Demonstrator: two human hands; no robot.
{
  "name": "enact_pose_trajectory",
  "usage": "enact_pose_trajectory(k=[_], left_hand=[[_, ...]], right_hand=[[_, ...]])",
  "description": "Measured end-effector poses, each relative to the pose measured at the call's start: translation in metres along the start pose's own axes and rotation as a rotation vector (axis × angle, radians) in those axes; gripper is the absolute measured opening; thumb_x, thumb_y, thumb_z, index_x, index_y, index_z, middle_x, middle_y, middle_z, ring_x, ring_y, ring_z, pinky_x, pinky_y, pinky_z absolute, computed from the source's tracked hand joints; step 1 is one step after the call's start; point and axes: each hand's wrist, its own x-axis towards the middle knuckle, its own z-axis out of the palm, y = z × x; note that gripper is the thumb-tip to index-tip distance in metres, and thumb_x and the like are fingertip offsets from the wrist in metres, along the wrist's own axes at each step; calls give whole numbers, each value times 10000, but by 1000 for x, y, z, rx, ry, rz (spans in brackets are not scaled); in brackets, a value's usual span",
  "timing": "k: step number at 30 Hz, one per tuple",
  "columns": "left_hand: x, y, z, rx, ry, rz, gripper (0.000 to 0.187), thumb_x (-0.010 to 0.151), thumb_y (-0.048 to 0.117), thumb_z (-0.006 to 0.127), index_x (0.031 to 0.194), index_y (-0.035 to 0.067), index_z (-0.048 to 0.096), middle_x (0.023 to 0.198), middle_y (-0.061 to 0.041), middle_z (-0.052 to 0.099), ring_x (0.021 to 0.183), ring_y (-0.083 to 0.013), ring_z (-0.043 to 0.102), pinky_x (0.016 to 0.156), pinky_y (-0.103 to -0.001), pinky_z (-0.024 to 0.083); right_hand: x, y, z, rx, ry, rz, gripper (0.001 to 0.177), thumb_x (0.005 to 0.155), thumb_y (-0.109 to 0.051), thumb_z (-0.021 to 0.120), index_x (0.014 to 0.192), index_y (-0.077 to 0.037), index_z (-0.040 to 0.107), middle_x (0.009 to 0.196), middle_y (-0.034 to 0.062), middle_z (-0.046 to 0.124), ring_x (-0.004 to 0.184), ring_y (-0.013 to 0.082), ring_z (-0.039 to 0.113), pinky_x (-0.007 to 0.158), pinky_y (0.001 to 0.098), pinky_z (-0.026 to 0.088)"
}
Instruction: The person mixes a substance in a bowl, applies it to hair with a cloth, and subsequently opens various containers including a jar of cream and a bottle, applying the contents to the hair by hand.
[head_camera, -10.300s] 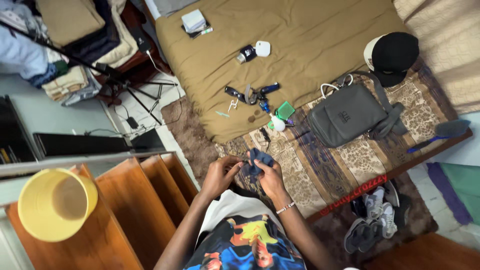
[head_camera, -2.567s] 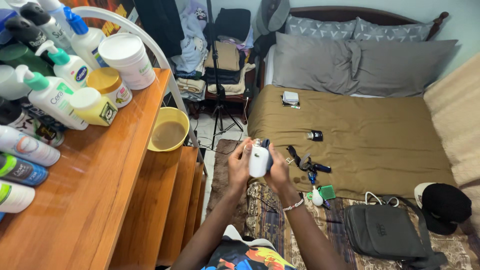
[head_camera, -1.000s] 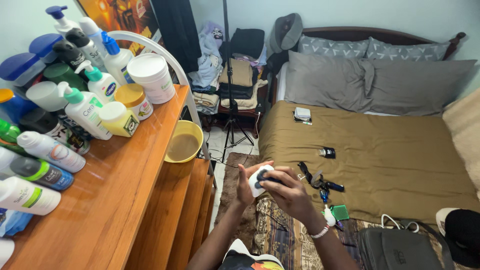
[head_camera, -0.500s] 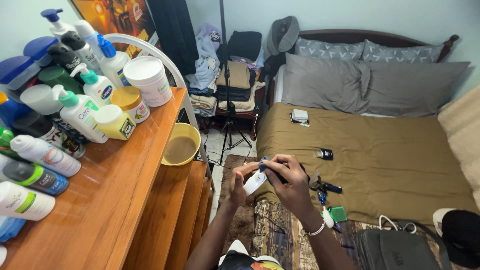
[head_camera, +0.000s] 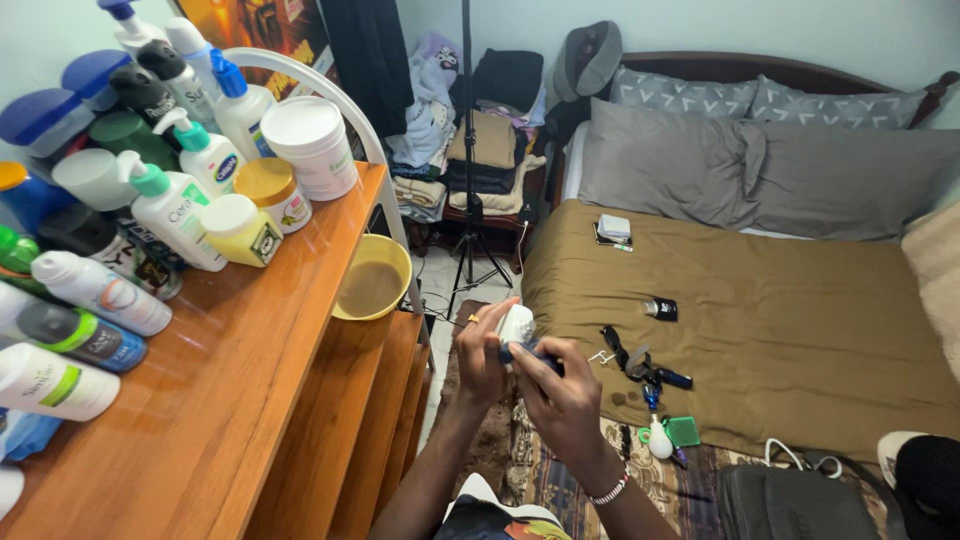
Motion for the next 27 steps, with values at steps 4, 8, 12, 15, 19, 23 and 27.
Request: enact_pose_trajectory(k=[4, 8, 12, 15, 19, 23, 27], left_hand=[[-6, -4, 3, -75, 56, 40, 1037, 1012, 788, 127, 1244, -66, 667, 1181, -210, 702, 1075, -281, 713, 888, -399, 575], [-12, -23, -5, -441, 22, -186, 1076, 962, 833, 156, 1321, -60, 636, 1151, -215, 707, 1062, -299, 701, 925, -407, 577], [-8, -33, -12, -1018, -20, -453, 1114, 958, 850, 182, 1413, -85, 582, 1109, -225, 706, 982, -301, 690, 877, -398, 567], [0, -24, -10, -1157, -17, -586, 1142, 906, 861, 173, 1383, -117, 522, 1126, -226, 706, 1046, -315, 697, 939, -448, 597], [-1, -7, 5, -1315, -27, -753, 1150, 876, 871, 173, 1433, -89, 472, 1157, -217, 695, 1092, -285, 695, 991, -384, 592], [-20, -23, 21, -1378, -60, -794, 1006, 956, 773, 252, 1486, -57, 461, 1186, -179, 681, 1080, -256, 693, 935, -388, 576], [-25, -43, 16, -1188, -127, -590, 842, 1156, 622, 383, 1537, -126, 445, 1195, -188, 647, 1064, -255, 658, 907, -432, 538]], right_hand=[[4, 16, 3, -68, 11, 1, 283, 837, -59, 816, 1118, -81, 794, 947, 93, 636, 785, 205, 652, 656, 362, 550], [-4, 47, -1, -44, -45, -100, 255, 845, -81, 805, 1100, -85, 790, 972, 86, 672, 796, 194, 682, 652, 323, 569], [-10, 61, 2, -89, -39, 175, 186, 857, -106, 789, 1040, -70, 775, 985, 112, 686, 857, 233, 694, 732, 349, 566], [-9, 51, 8, 30, 103, 221, 187, 900, -105, 752, 1059, -28, 691, 1028, 126, 674, 932, 256, 692, 814, 363, 570], [-8, 20, 33, 184, 105, 58, 154, 918, -90, 739, 1020, -28, 643, 1033, 136, 677, 939, 276, 703, 827, 379, 573], [8, 28, 53, 21, 165, -209, 178, 894, -105, 753, 982, -34, 615, 984, 120, 632, 904, 293, 644, 850, 451, 532], [22, 72, 49, 45, 217, 89, 80, 963, -52, 697, 1002, -17, 635, 940, 133, 662, 854, 269, 675, 772, 382, 548]])
